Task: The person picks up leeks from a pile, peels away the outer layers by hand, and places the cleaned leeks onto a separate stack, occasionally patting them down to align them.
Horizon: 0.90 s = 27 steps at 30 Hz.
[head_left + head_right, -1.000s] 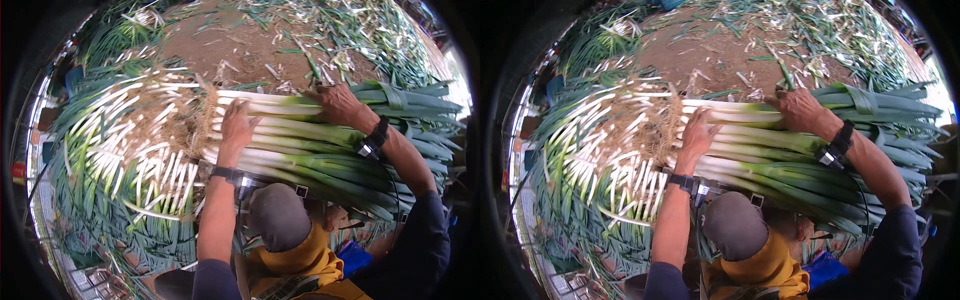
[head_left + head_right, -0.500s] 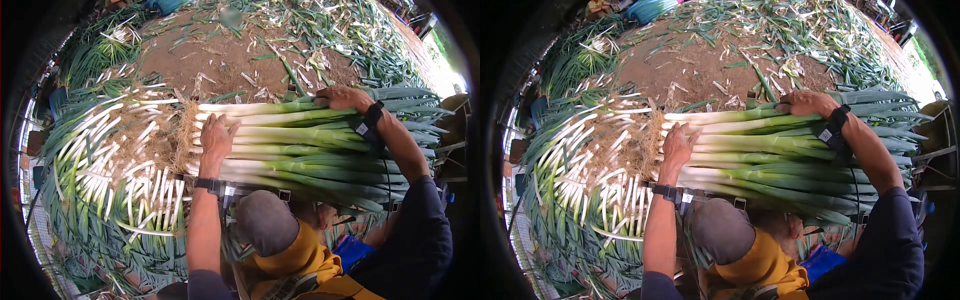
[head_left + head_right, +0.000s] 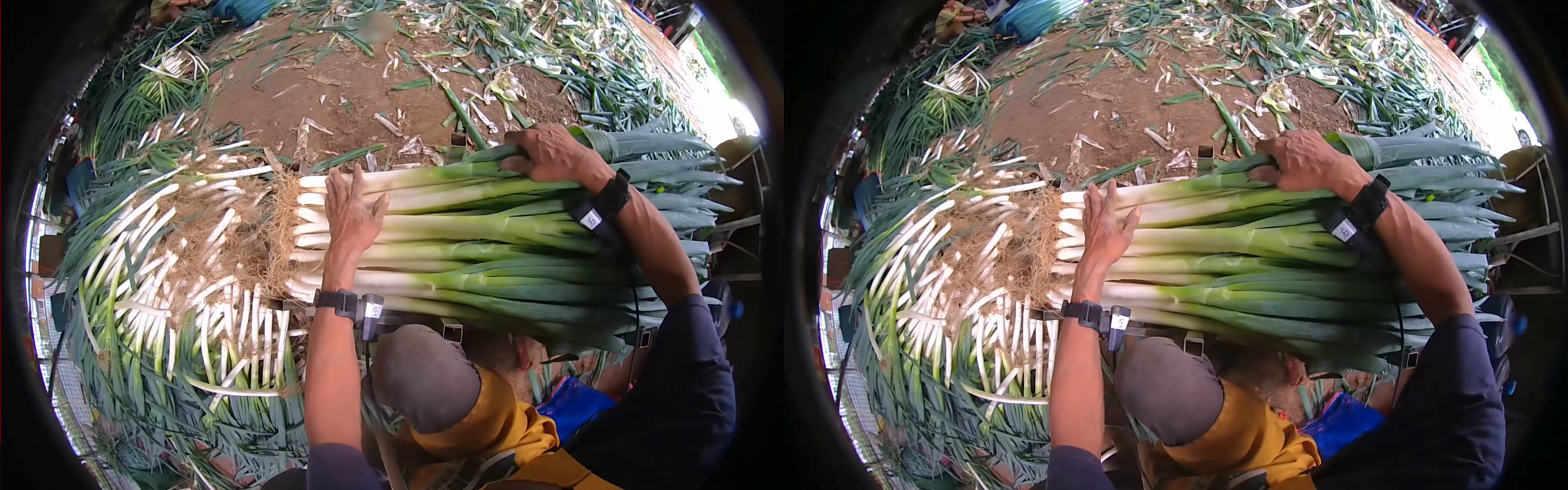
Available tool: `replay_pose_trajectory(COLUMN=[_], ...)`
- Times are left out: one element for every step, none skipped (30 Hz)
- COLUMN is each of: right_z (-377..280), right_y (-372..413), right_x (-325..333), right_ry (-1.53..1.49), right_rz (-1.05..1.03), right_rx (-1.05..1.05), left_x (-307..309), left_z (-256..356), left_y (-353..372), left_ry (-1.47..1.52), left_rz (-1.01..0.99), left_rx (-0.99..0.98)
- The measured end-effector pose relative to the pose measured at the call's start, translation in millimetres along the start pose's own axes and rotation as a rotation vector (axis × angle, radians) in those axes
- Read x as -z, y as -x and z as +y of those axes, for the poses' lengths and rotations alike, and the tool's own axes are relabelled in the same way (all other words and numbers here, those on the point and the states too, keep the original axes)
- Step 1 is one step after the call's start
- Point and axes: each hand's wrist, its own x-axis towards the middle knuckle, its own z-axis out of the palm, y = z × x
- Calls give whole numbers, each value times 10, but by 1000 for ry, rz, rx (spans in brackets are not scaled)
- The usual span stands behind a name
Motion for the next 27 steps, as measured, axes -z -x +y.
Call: replay_pose_trajectory(right_z=[-41, -75, -114, -161, -200, -229, -256, -271, -267, -244, -214, -192, -178, -176, -193, -217, -249, -280, -326, -383, -426, -454, -484, -513, -499, -482, -465], right_y=[41, 76, 100, 118, 127, 132, 136, 132, 119, 114, 104, 99, 118, 152, 169, 183, 207, 230, 239, 239, 241, 249, 252, 254, 268, 268, 271], right_x=[42, 98, 175, 256, 324, 387, 446, 480, 495, 474, 432, 412, 410, 397, 384, 391, 437, 484, 529, 572, 585, 568, 543, 511, 408, 388, 385], right_ry=[-7, -12, 16, 44, 70, 91, 111, 134, 131, 117, 103, 90, 79, 65, 51, 66, 80, 96, 160, 223, 287, 317, 347, 379, 354, 272, 192], right_rz=[62, 125, 182, 237, 289, 323, 358, 393, 374, 358, 343, 326, 295, 263, 231, 230, 231, 232, 290, 346, 403, 398, 393, 388, 325, 266, 205], right_rx=[7, 13, 20, 28, 37, 66, 94, 121, 129, 125, 124, 124, 116, 108, 101, 111, 120, 129, 154, 180, 206, 197, 189, 181, 149, 125, 100], left_x=[-10, 8, 15, 18, 13, 20, 20, 12, 9, 8, 1, -10, -22, -31, -44, -63, -48, -28, -8, -11, -15, -12, -7, 0, 8, 3, -5], left_z=[-6, 19, 35, 43, 32, 34, 48, 43, 43, 46, 33, 22, 9, -3, -18, -30, -8, 11, 28, 30, 31, 30, 25, 24, 31, 24, 15], left_y=[11, 9, -6, -2, 17, 27, 26, 26, 26, 22, 21, 18, 15, 15, 15, 21, 21, 20, 24, 32, 42, 52, 59, 53, 35, 22, 23], left_ry=[-4, -8, -11, 19, 48, 75, 76, 79, 85, 92, 94, 97, 99, 100, 109, 118, 126, 129, 133, 137, 161, 185, 208, 202, 196, 193, 184], left_rz=[-18, -34, -50, -26, -4, 16, 20, 23, 29, 36, 34, 41, 48, 53, 66, 78, 90, 86, 82, 77, 102, 128, 155, 137, 120, 105, 114], left_rx=[30, 59, 86, 74, 65, 55, 56, 62, 67, 72, 68, 62, 58, 54, 51, 50, 46, 57, 68, 80, 71, 62, 53, 73, 91, 108, 97])
